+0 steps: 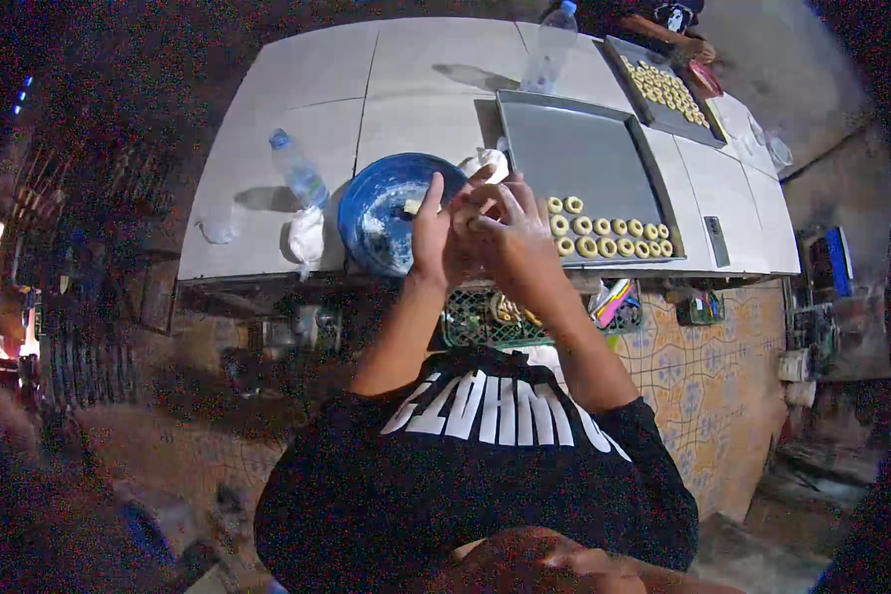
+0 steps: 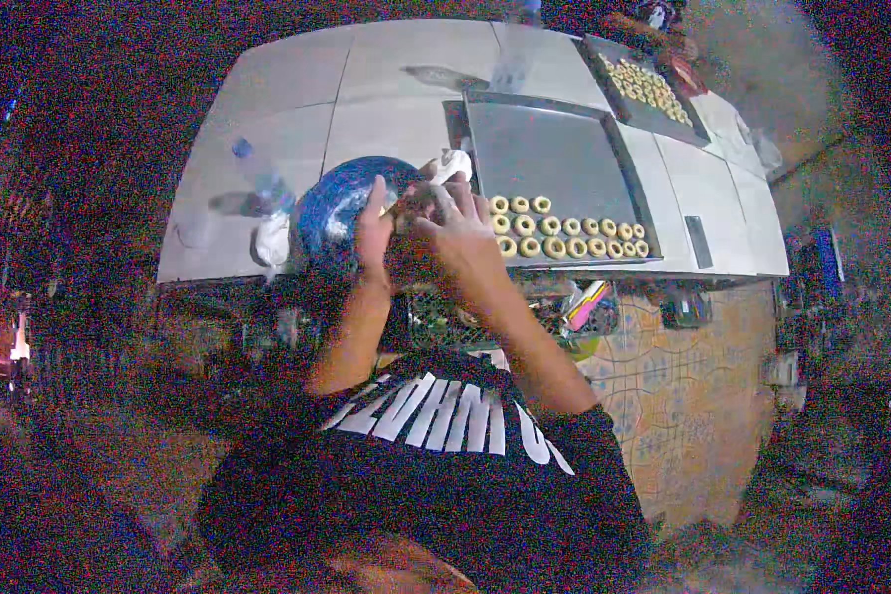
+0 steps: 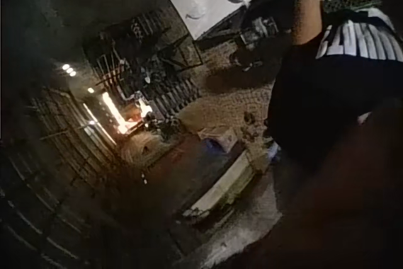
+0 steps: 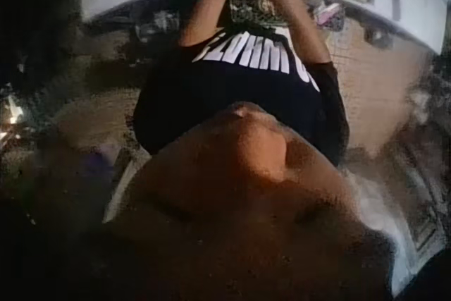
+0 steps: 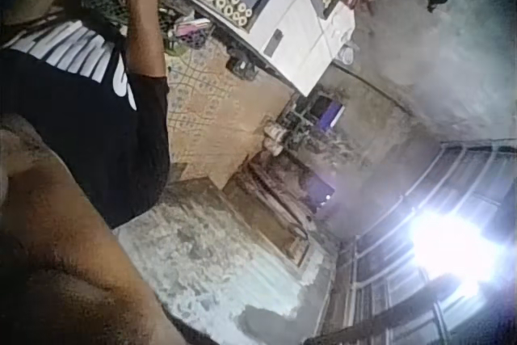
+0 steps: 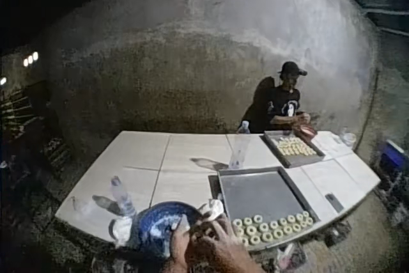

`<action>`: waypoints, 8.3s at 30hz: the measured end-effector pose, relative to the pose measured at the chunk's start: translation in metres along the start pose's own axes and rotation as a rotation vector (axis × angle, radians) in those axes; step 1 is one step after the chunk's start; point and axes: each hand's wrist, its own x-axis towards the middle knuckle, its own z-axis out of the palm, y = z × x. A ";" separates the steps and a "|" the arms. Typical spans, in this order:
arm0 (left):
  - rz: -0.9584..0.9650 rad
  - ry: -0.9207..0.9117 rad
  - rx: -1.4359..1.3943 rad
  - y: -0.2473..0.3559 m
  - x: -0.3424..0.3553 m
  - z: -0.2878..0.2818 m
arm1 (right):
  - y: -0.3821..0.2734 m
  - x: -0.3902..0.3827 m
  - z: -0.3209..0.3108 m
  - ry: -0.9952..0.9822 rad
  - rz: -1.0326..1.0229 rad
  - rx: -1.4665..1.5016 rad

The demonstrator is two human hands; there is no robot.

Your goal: The person rubs flour onto their hands, shapes pieces of dough into rings by hand, and places them onto a metal baking tray.

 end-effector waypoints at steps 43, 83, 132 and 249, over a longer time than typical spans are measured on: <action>-0.095 -0.042 -0.115 0.013 -0.034 -0.017 | -0.010 0.001 -0.004 -0.191 -0.098 0.024; 0.442 0.018 0.091 0.016 -0.027 -0.022 | -0.034 -0.021 0.023 0.007 -0.173 -0.083; 0.564 0.202 0.309 0.018 -0.070 -0.024 | -0.058 -0.017 0.023 -0.061 0.046 0.239; 0.207 0.659 0.939 -0.223 0.190 -0.129 | 0.372 -0.120 0.040 -0.175 0.295 0.685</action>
